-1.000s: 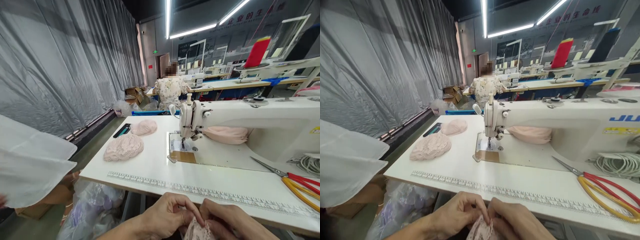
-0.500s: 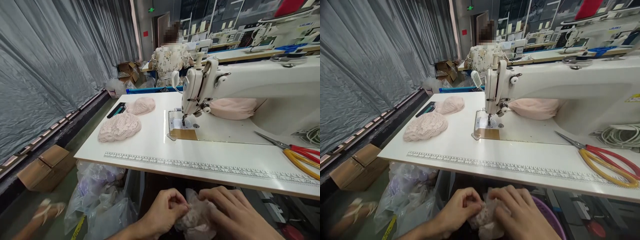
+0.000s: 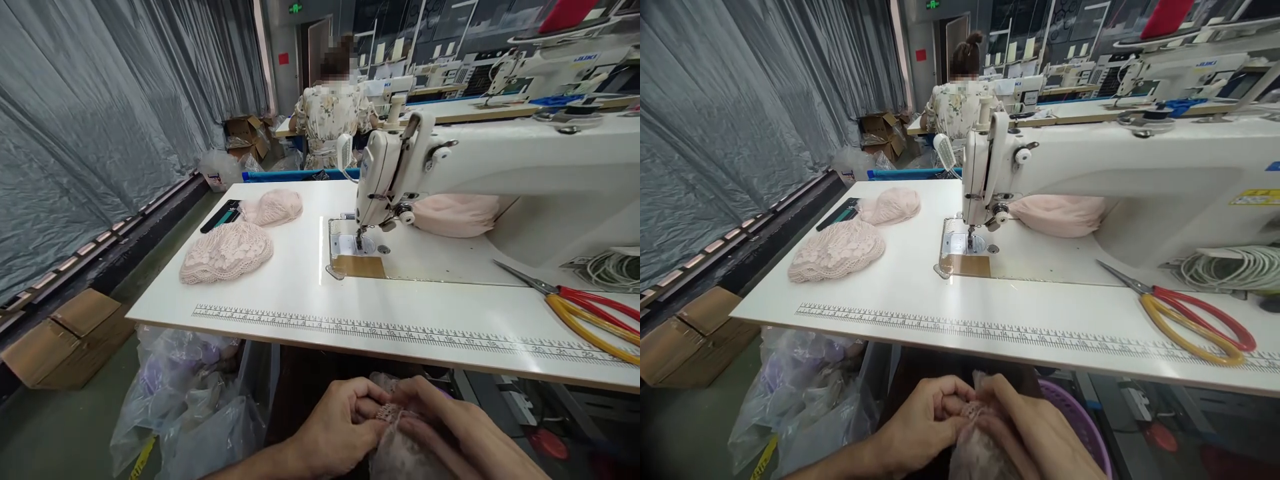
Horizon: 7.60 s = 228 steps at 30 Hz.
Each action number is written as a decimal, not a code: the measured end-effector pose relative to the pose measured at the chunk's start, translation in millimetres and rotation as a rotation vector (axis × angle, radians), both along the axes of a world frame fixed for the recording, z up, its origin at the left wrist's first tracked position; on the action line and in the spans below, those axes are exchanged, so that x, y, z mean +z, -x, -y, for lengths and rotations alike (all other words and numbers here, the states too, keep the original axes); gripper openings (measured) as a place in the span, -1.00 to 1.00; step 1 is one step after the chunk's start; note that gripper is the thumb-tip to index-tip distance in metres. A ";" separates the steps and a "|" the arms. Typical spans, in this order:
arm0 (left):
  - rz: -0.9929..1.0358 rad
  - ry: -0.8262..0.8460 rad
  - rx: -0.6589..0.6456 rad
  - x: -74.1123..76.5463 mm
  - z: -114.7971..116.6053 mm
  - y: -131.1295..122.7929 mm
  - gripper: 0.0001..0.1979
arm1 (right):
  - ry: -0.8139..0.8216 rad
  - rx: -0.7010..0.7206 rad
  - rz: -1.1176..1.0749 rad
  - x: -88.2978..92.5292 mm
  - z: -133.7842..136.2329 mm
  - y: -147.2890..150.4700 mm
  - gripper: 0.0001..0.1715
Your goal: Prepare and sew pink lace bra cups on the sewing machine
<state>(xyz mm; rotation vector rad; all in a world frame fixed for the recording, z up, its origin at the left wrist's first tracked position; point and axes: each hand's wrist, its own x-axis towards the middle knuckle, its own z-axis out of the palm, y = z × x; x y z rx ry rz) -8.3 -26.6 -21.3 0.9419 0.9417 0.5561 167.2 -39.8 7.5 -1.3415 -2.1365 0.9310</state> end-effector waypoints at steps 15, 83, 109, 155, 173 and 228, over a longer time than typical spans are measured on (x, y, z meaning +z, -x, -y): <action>-0.308 -0.302 -0.152 12.7 0.6 9.0 -0.60 | 0.128 0.035 0.221 -8.4 -8.7 -1.4 -0.59; -0.049 -0.170 -0.443 -6.4 -24.1 48.2 -0.60 | 0.778 0.118 -0.263 -30.1 -18.0 -6.4 -0.72; -0.265 -0.098 -0.416 8.9 -26.7 50.6 -0.66 | 0.769 0.103 -0.259 -32.3 -24.7 -10.4 -0.64; -0.105 0.125 -0.430 -4.6 -19.6 68.6 -0.66 | 0.959 0.093 -0.420 -50.4 -22.1 -22.6 -0.58; -0.016 0.166 -0.436 -6.9 -16.7 78.1 -0.48 | 0.983 0.176 -0.341 -48.1 -20.4 -9.8 -0.49; -0.154 0.108 -0.435 -4.9 -12.2 67.9 -0.48 | 0.986 0.202 -0.293 -28.1 -25.1 7.3 -0.53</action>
